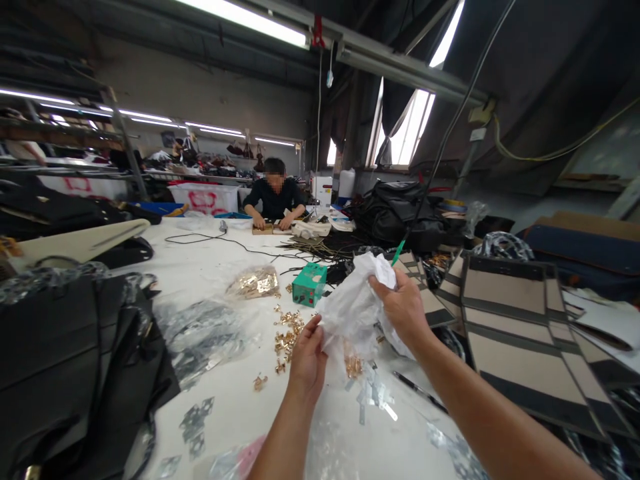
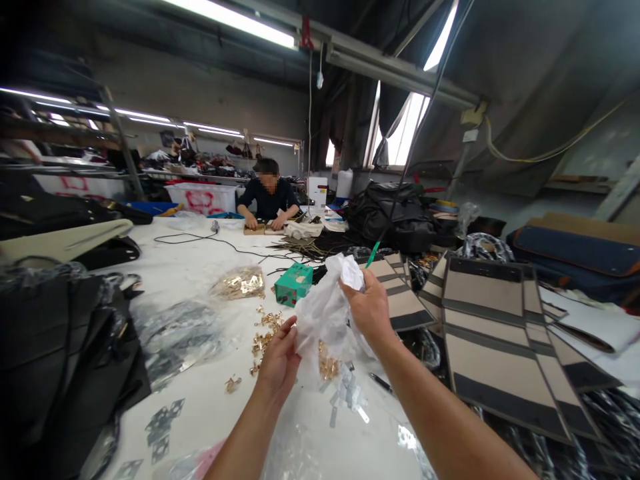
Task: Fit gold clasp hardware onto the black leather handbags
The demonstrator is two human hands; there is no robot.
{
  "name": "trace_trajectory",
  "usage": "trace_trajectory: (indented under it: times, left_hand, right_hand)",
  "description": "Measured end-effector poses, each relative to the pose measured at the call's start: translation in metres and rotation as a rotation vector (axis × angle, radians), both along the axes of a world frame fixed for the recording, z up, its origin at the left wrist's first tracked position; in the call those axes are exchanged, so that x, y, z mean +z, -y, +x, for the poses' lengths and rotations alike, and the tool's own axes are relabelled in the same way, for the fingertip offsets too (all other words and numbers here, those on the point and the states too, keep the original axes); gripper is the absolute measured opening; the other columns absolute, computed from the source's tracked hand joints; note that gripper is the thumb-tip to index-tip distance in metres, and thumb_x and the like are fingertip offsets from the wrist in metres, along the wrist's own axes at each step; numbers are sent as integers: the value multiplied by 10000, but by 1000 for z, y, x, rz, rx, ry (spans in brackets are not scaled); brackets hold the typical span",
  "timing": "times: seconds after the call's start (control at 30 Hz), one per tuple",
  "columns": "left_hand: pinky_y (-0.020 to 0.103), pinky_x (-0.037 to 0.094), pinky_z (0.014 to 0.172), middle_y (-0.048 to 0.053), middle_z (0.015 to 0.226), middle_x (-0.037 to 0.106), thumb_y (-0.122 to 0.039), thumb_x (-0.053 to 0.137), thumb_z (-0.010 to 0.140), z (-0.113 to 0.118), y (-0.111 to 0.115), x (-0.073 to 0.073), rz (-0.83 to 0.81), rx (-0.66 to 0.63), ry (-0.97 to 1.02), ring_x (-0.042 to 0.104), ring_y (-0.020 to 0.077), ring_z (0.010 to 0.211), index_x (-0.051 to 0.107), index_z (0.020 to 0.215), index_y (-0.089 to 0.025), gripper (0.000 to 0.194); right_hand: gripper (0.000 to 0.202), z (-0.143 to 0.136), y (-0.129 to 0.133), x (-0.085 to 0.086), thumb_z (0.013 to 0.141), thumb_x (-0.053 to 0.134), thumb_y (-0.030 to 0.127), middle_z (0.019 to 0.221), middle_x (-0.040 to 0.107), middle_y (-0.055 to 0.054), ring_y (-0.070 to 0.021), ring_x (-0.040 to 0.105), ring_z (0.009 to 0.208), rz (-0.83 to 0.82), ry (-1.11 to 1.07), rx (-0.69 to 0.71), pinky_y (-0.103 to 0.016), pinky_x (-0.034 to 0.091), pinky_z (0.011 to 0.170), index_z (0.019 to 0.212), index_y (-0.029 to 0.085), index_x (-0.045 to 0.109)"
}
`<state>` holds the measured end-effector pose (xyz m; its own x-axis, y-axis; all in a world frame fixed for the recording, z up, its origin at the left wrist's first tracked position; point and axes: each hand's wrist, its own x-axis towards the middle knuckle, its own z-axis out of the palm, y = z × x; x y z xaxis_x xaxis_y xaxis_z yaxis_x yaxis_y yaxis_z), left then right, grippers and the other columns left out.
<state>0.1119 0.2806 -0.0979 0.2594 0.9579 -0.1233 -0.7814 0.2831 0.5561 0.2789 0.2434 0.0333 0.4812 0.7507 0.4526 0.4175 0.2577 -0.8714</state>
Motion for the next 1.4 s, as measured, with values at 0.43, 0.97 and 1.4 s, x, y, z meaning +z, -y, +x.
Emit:
trace_trajectory:
  times: [0.43, 0.97, 1.4]
  left_hand:
    - [366, 594, 816, 129, 1090, 739, -394, 743, 800, 2, 15, 10, -112, -293, -7, 722, 259, 921, 633, 1205, -143, 489]
    - [405, 581, 890, 141, 1151, 721, -262, 775, 775, 6, 19, 13, -45, -215, -37, 713, 278, 994, 591, 1277, -145, 547]
    - [415, 576, 897, 166, 1067, 744, -196, 817, 698, 7, 19, 10, -80, -274, -134, 720, 301, 961, 667, 1128, -91, 468]
  right_hand:
    - [496, -11, -25, -12, 614, 818, 386, 876, 736, -32, -213, 651, 733, 60, -599, 147, -314, 542, 666, 1047, 183, 687]
    - [454, 19, -26, -25, 594, 815, 386, 798, 721, -27, -195, 623, 681, 51, -531, 62, -295, 516, 615, 967, 158, 696]
    - [532, 43, -35, -14, 627, 754, 419, 845, 723, -41, -205, 616, 706, 73, -394, -78, -303, 504, 637, 1085, 154, 700]
